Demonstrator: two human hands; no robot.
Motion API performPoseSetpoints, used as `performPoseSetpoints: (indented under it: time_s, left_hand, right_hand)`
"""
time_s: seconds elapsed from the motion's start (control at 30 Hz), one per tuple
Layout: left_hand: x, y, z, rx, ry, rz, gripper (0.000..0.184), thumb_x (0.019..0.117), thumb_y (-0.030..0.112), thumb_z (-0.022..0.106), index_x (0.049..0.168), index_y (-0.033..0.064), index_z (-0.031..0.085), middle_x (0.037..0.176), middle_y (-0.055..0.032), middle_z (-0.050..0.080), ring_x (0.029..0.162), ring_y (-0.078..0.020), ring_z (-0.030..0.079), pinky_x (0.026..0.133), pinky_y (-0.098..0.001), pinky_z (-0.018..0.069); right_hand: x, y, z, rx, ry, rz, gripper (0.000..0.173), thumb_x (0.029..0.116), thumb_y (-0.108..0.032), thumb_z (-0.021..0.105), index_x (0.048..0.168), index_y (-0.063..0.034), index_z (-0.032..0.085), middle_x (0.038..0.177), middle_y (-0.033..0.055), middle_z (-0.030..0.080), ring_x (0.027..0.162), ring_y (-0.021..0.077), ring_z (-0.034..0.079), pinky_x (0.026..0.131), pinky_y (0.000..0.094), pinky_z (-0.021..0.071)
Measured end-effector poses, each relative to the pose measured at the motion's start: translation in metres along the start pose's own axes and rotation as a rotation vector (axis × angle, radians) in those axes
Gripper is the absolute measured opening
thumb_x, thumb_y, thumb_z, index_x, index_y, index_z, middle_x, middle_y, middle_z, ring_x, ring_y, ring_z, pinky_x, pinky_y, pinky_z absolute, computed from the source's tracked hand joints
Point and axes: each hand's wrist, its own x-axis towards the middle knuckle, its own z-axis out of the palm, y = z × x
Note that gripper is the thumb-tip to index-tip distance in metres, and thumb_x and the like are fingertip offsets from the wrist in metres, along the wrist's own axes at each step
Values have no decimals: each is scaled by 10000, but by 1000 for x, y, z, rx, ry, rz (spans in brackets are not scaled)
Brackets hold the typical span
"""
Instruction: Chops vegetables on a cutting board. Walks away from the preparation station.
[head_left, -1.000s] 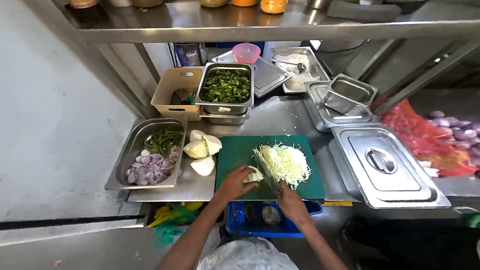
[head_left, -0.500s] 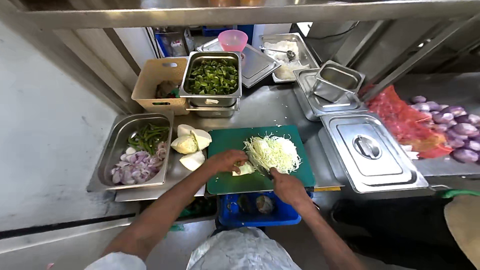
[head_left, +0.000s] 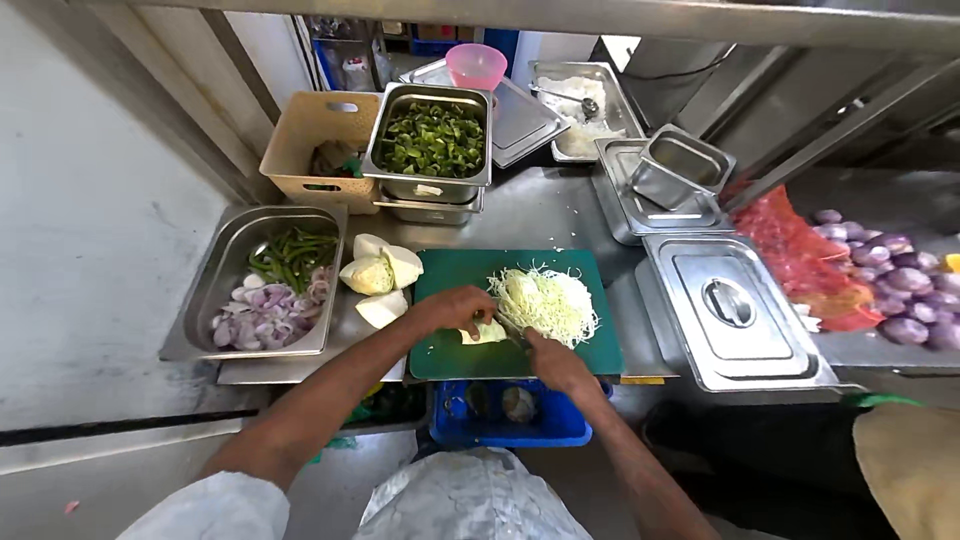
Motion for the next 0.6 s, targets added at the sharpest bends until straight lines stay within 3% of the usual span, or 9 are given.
performPoseSetpoints:
  time_s: [0.1, 0.27, 0.43, 0.6]
  left_hand:
    - [2, 4, -2, -23, -10, -42, 330, 776, 96, 893, 1037, -10, 719, 1089, -169, 700, 968, -307, 683, 917, -507, 562]
    - [3, 3, 0, -12, 20, -34, 308, 774, 118, 898, 990, -12, 720, 1031, -162, 703, 943, -298, 681, 901, -491, 562]
    - [1, 3, 1, -53, 36, -58, 303, 773, 98, 894, 994, -22, 726, 1053, -171, 707, 958, -307, 683, 918, -503, 557]
    - [1, 4, 0, -45, 27, -95, 266, 823, 136, 863, 1016, -5, 746, 1073, -152, 709, 967, -280, 680, 936, -471, 553]
  right_hand:
    - [-25, 1, -23, -62, 14, 12, 321, 1077, -258, 482, 1390, -202, 522, 1073, 187, 708, 1008, 400, 702, 842, 608, 553]
    - [5, -5, 8, 36, -14, 1, 421, 1081, -249, 477, 1495, -184, 435, 1157, 231, 688, 1068, 439, 687, 887, 645, 542]
    - [-24, 5, -24, -60, 1, -7, 327, 1084, -278, 474, 1400, -205, 519, 1113, 187, 704, 1039, 403, 694, 860, 615, 543]
    - [10, 1, 4, 17, -17, -33, 391, 1083, -255, 471, 1464, -167, 455, 1173, 227, 684, 1087, 428, 685, 903, 636, 540]
